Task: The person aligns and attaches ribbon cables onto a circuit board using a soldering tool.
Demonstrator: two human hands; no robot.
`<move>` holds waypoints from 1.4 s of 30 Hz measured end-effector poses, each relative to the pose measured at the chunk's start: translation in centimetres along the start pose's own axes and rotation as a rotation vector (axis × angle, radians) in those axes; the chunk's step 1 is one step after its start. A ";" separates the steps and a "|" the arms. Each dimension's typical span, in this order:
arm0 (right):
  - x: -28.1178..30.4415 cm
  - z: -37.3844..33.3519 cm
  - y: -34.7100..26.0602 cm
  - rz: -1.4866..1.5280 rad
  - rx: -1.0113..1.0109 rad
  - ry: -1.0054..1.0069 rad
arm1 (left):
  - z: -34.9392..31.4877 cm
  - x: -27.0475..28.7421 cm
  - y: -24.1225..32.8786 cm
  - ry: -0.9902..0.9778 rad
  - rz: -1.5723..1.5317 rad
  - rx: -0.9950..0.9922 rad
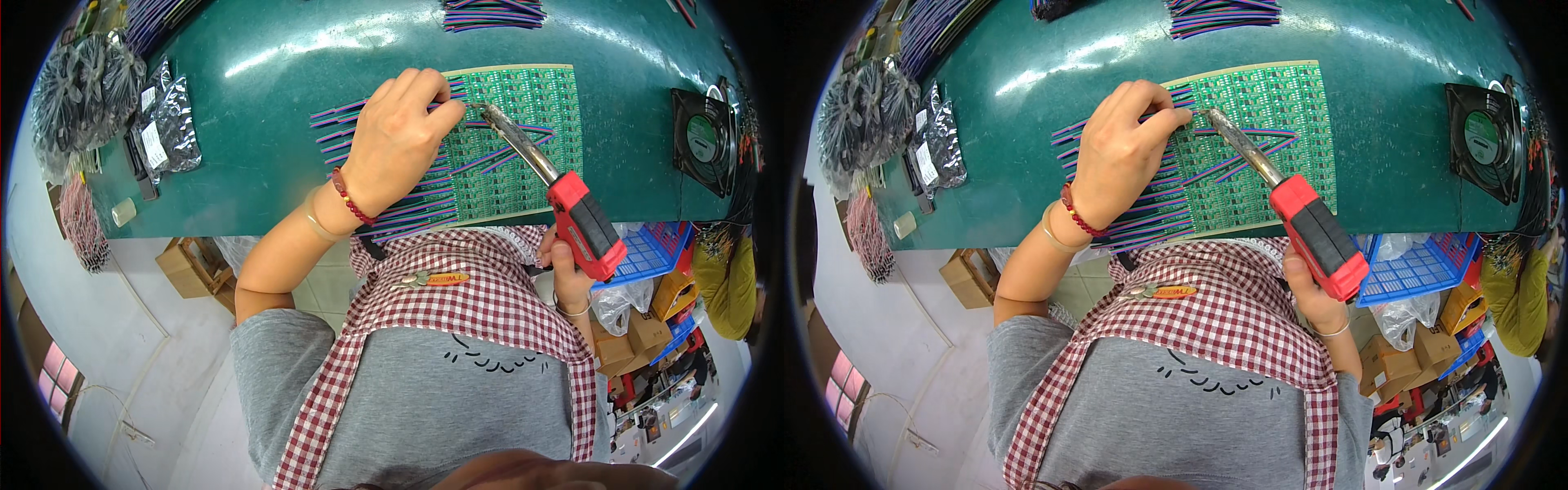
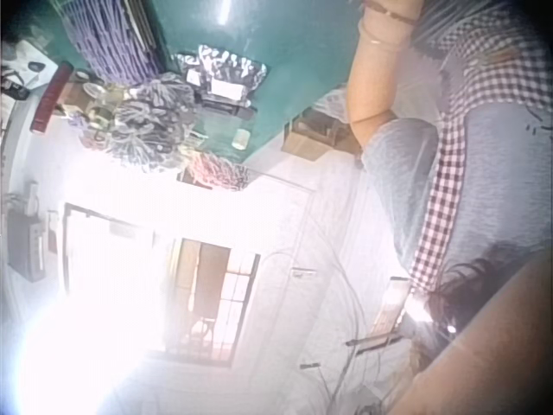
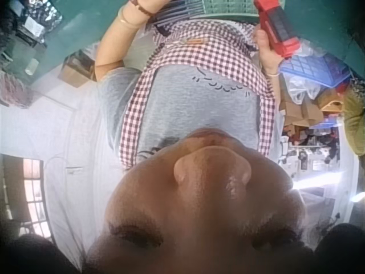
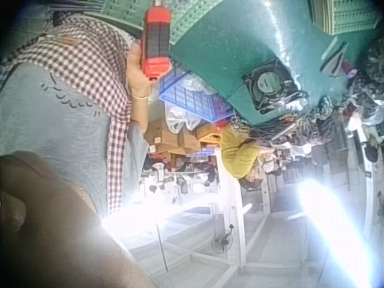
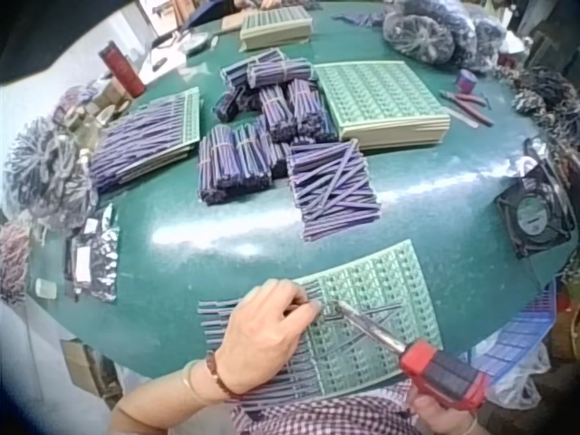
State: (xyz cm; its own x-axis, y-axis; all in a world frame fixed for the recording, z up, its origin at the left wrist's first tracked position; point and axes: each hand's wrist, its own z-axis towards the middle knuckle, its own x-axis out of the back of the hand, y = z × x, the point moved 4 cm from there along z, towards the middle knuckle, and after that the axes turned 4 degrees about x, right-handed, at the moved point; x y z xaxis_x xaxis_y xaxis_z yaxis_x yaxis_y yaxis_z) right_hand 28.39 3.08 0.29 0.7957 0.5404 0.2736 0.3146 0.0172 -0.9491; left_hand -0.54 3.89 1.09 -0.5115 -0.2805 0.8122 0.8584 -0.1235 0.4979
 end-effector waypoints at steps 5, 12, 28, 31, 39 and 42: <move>0.2 -0.1 -0.6 0.090 -0.031 -0.013 | 0.0 0.0 0.0 0.011 0.000 -0.012; 0.1 -0.7 0.7 0.004 0.002 0.007 | -0.1 0.0 -0.1 0.013 -0.022 -0.008; -0.3 -0.4 -0.3 0.102 -0.050 0.020 | -0.2 0.0 -0.1 0.021 -0.028 -0.012; -0.6 0.1 -0.9 0.129 -0.031 0.024 | -0.2 0.0 -0.1 0.028 -0.018 -0.030; -0.6 0.7 -1.5 0.075 -0.018 0.048 | -0.2 0.0 0.0 0.032 0.000 -0.047; -0.3 0.2 -0.3 0.016 -0.005 0.033 | -0.1 0.1 0.1 0.037 0.005 -0.049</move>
State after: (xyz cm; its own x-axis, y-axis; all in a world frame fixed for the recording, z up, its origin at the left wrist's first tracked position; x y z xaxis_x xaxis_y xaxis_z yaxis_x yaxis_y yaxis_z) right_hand 27.97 3.05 0.45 0.8172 0.5125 0.2635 0.3043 0.0045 -0.9526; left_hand -0.51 3.74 1.17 -0.5062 -0.3164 0.8023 0.8623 -0.1686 0.4775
